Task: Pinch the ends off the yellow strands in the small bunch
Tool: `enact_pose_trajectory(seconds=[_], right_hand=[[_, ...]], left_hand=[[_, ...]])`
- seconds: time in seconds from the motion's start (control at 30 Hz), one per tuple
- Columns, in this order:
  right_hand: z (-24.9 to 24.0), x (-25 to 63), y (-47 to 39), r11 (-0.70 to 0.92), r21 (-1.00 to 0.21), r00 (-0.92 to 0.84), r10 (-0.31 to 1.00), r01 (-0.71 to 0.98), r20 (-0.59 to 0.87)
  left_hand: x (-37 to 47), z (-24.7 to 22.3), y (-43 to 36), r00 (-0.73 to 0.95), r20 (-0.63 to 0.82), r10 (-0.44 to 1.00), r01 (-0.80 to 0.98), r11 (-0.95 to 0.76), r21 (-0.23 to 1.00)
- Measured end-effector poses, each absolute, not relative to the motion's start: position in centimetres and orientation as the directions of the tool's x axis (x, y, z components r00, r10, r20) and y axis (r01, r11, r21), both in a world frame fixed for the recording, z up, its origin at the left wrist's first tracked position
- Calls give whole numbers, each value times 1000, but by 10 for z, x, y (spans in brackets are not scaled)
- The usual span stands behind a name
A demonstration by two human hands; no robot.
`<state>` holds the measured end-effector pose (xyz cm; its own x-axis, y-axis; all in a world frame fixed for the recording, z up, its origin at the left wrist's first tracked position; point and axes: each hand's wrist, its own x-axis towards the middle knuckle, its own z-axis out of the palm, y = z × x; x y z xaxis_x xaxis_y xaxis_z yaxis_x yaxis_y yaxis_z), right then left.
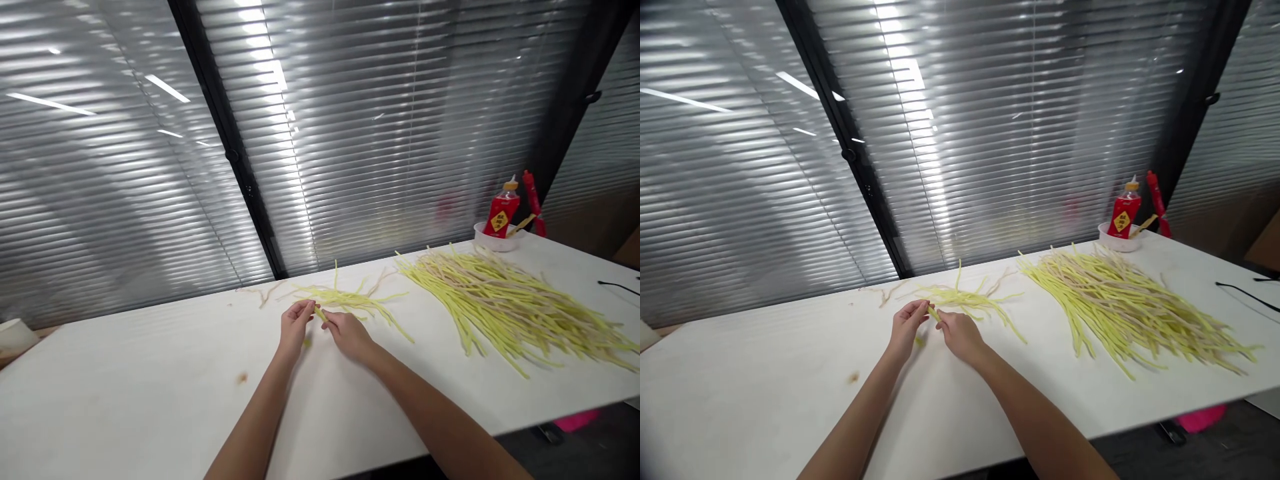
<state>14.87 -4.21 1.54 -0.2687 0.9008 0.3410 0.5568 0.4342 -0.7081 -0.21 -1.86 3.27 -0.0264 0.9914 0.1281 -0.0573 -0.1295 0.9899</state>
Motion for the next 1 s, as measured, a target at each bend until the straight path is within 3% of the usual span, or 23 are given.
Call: enact_pose_trajectory(seconds=[0.1,0.23,0.4,0.47,0.53,0.6,0.67,0.83,1.0], right_hand=[[13,150,-39,415,-710,-204,908,569,367],[12,154,-39,465,-712,-256,885,527,389],[11,162,-37,461,-709,-265,887,533,378],[10,166,-34,458,-705,-235,888,541,396],[8,169,-32,466,-695,-207,880,547,428],[7,171,-30,476,-681,-184,870,556,458],[6,171,-29,479,-668,-166,863,569,477],[3,168,-28,501,-635,-181,847,588,501],[2,165,-28,512,-629,-211,845,586,491]], left_hand=[[-9,37,-16,-34,160,987,24,-159,987],[-22,37,-11,-38,241,970,116,-235,965],[-48,34,-4,-130,396,909,402,-317,859],[-56,35,-7,-15,434,901,547,-356,757],[-58,37,-13,225,424,877,658,-458,598],[-54,38,-22,459,343,820,698,-571,432],[-46,39,-31,590,247,769,708,-639,300],[-38,41,-45,655,127,745,741,-666,82],[-56,36,-50,670,155,726,736,-677,-12]])
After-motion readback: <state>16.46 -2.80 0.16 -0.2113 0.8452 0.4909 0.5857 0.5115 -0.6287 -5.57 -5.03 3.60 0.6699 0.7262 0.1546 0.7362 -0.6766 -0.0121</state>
